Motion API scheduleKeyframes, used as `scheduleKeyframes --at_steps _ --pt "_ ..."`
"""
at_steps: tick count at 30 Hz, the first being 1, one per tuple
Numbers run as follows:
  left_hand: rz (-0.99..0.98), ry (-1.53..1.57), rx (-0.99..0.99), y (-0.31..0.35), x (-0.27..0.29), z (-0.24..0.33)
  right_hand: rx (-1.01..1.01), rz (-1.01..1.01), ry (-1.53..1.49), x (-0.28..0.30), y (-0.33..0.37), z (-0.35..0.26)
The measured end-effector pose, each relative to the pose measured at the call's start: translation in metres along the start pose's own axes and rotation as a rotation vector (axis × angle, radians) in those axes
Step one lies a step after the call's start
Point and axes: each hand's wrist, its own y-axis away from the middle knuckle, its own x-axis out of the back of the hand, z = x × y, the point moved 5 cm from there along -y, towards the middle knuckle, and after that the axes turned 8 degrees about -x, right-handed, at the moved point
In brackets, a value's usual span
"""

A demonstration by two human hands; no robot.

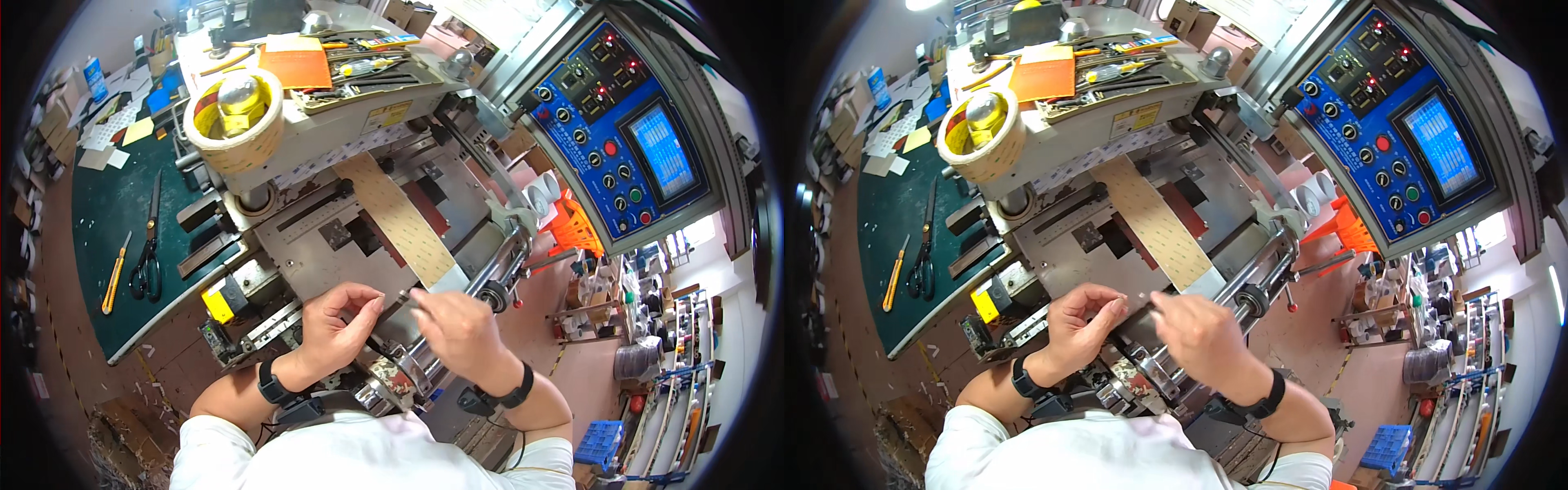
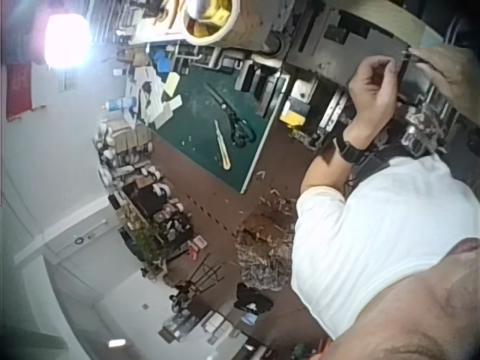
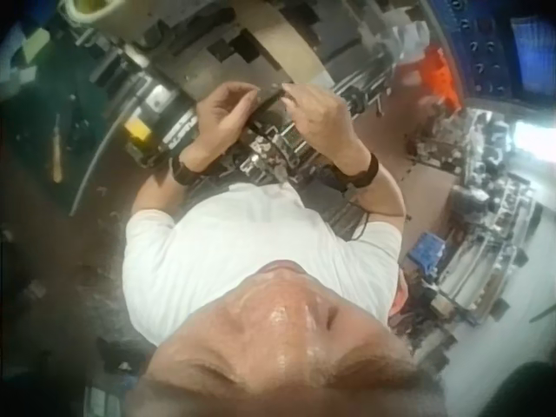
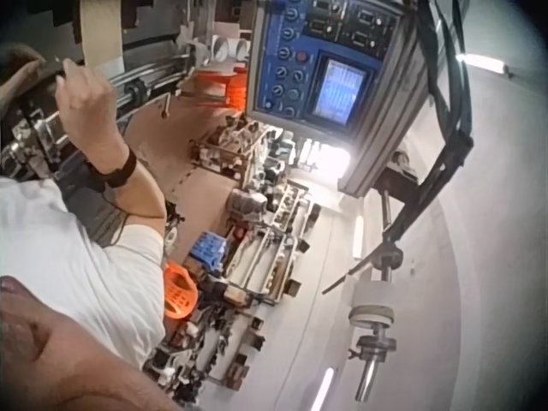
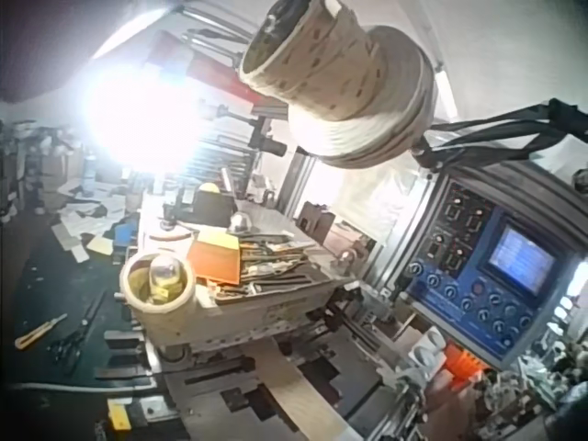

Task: Operating and adjusting industrial machinery for material processing.

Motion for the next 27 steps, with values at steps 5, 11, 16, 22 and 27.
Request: scheduleKeyframes --at_steps 5,11,16,22,27 --pt "-0.311 -0.346 0.131 -0.016 -0.017 0.02 -0.316 -0.069 0.126 0.002 -0.01 0.06" --pt "-0.52 -0.737 -0.31 -0.038 -0.043 0.019 -0.264 -0.118 0.193 -0.018 -0.019 0.078" --pt "-0.578 -0.85 -0.428 -0.042 -0.049 0.007 -0.211 -0.119 0.224 -0.025 -0.02 0.081" --pt "-0.595 -0.881 -0.402 -0.042 -0.048 0.002 -0.217 -0.14 0.215 -0.025 -0.022 0.083" --pt "-0.64 -0.911 -0.399 -0.042 -0.05 0.002 -0.213 -0.136 0.189 -0.025 -0.021 0.083"
